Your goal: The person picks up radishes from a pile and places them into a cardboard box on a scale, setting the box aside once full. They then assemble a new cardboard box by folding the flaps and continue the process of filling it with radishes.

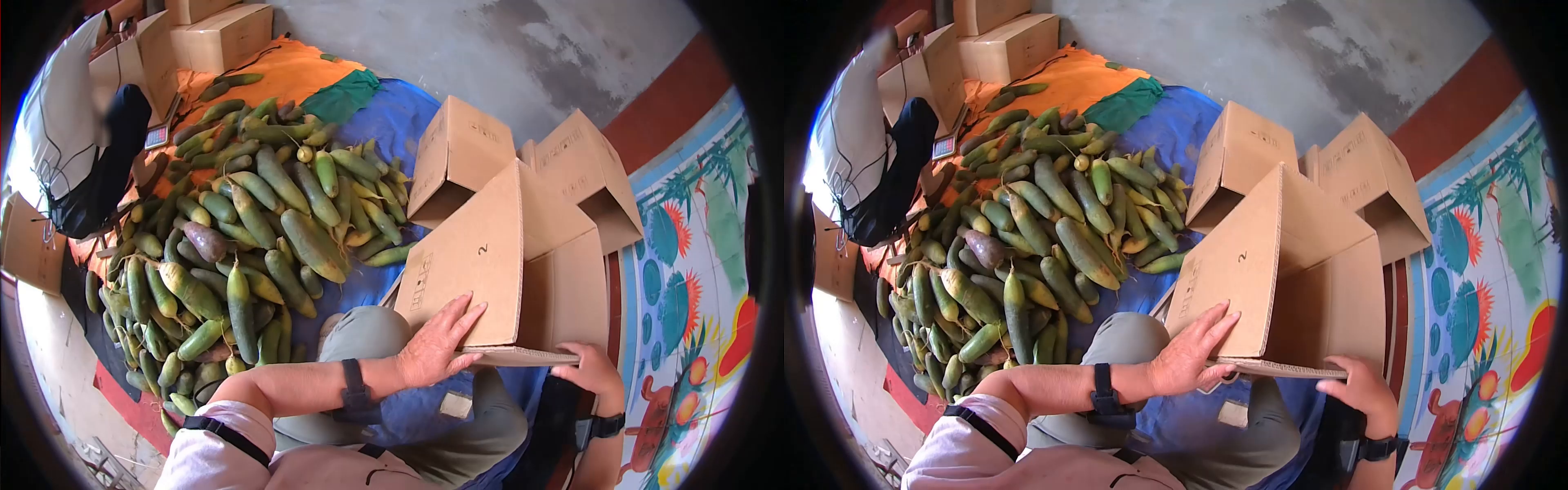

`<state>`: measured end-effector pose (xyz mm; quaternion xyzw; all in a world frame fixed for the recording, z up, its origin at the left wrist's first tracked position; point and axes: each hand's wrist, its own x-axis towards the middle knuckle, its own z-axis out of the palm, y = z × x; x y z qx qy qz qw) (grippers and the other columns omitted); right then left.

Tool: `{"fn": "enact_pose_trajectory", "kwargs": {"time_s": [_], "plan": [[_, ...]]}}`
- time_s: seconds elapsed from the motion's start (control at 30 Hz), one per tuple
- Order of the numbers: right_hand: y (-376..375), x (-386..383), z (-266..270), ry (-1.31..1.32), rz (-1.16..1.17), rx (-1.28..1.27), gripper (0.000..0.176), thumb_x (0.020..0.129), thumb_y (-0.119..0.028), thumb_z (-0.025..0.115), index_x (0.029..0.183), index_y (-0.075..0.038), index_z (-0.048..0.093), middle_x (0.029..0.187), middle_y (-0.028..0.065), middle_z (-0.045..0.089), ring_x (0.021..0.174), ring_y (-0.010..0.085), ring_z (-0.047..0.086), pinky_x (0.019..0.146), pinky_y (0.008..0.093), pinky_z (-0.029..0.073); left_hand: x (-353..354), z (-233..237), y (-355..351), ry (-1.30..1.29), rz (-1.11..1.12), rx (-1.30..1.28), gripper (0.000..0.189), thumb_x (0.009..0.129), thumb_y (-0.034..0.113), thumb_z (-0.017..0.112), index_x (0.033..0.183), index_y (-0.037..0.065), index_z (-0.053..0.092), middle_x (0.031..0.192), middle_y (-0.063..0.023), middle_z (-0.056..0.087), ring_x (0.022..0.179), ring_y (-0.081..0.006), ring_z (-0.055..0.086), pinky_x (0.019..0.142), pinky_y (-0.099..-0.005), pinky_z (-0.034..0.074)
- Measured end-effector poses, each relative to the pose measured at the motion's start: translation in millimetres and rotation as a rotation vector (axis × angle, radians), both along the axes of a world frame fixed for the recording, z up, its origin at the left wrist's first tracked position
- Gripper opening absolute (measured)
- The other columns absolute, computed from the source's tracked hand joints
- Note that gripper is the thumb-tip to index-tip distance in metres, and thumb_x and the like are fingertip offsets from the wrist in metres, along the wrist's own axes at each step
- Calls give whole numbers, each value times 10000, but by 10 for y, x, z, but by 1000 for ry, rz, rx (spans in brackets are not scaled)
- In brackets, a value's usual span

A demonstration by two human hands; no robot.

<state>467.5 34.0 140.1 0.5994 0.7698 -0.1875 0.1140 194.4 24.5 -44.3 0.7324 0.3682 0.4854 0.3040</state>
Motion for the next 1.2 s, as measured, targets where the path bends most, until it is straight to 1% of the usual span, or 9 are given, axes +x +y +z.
{"fn": "enact_pose_trajectory", "kwargs": {"time_s": [0.1,0.13,0.3,0.47,0.6,0.83,0.93,1.1,1.2], "plan": [[-103,37,-85,-53,-146,99,306,744,-228,709,957,-12,662,850,198,647,810,344,626,730,375,488,-9,10,-4,2,-50,-19,822,804,270,675,1441,33,212,1420,-290,258,1281,-455,332,1073,-442,309],[-146,48,-156,-17,-7,230,265,735,-239,717,850,-13,641,743,188,613,715,358,600,647,411,472,-19,8,-22,-22,-28,-38,794,829,297,639,1443,36,209,1416,-299,256,1286,-458,321,1075,-445,308],[-291,-286,-149,40,6,284,267,738,-222,711,749,2,565,703,210,555,691,393,556,615,442,436,-78,-38,52,-184,23,-74,734,901,399,507,1452,33,188,1445,-278,242,1332,-429,276,1097,-430,265],[-331,-262,-230,159,73,274,257,753,-204,695,799,13,565,760,213,553,727,415,549,629,451,436,-140,-62,83,-233,-28,-67,723,916,425,463,1453,21,197,1444,-264,277,1352,-406,267,1113,-420,225],[-366,-358,-213,169,106,260,255,764,-191,686,888,1,572,804,188,573,740,403,561,646,447,448,-166,-88,104,-296,-15,-104,750,910,389,473,1436,-54,173,1462,-239,267,1374,-344,250,1127,-388,187],[-455,-347,-322,235,86,398,289,735,-160,718,942,-18,576,865,154,602,790,375,581,674,436,469,-190,-51,89,-284,35,-96,730,907,328,455,1452,-37,134,1487,-229,217,1383,-322,234,1115,-392,205],[-557,-324,-319,178,94,573,365,717,-166,729,1025,-39,580,963,126,606,894,333,574,774,421,460,-225,-159,106,-303,42,-85,741,910,335,454,1460,-24,112,1503,-206,192,1395,-309,206,1115,-417,197],[-830,-234,-374,162,0,873,494,674,-84,741,1137,-39,575,1020,155,598,950,363,557,863,429,445,-384,-1,-23,-367,65,-128,718,929,329,465,1469,12,114,1501,-180,211,1394,-304,214,1109,-434,207],[-1114,9,-595,133,20,1081,398,735,-53,678,1118,-15,576,1018,174,593,946,375,559,850,444,447,-662,27,-106,-371,136,-75,698,922,323,471,1460,8,157,1477,-180,270,1376,-302,265,1096,-437,236]]}}
